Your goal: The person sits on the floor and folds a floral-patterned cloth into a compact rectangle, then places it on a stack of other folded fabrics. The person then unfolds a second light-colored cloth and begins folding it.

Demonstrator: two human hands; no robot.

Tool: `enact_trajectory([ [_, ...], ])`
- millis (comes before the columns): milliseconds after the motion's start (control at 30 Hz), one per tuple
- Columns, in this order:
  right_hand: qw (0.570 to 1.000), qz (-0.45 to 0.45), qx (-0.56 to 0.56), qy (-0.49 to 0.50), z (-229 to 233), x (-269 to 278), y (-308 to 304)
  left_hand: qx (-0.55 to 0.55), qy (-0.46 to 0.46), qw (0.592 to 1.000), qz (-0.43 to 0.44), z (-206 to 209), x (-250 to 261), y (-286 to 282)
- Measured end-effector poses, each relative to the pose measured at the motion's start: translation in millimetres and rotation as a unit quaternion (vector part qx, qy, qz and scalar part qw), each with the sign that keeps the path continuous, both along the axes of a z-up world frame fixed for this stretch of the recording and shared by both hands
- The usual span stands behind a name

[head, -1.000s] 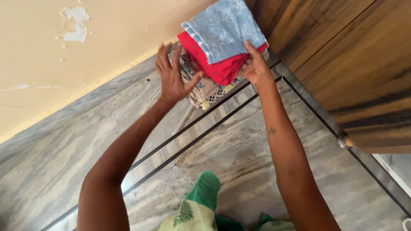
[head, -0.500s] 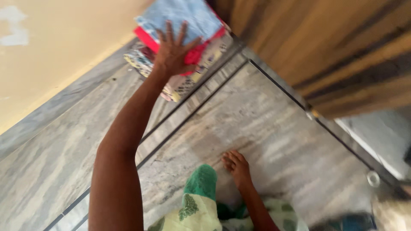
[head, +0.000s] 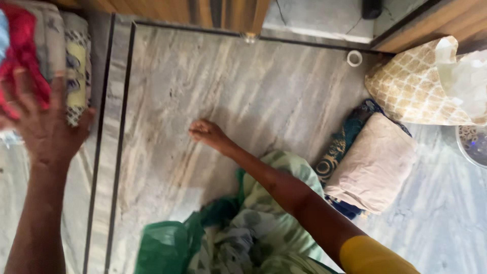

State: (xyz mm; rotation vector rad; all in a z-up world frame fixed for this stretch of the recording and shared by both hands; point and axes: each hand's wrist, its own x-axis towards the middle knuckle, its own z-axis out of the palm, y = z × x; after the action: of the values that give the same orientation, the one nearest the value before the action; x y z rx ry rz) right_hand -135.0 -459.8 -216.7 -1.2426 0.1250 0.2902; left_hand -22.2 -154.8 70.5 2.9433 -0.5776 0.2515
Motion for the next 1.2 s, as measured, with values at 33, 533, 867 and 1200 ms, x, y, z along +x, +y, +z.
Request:
enact_trajectory([
  [33,0.999,-0.004,-0.024,-0.023,-4,-4,-3,0.053,-0.032,0.997,-0.042,-1,-16,-18],
  [533,0.643,-0.518,-0.526,-0.203,106,-201,-225,0.253,0.239,0.918,-0.192,196,-173,-146],
  [867,0.741,-0.561,-0.309,0.204,81,-453,-342,0.293,0.365,0.849,-0.247,146,-191,-182],
  [1200,0.606,-0.572,-0.492,0.250,61,-427,-348,0.319,0.460,0.804,-0.199,89,-199,-167],
])
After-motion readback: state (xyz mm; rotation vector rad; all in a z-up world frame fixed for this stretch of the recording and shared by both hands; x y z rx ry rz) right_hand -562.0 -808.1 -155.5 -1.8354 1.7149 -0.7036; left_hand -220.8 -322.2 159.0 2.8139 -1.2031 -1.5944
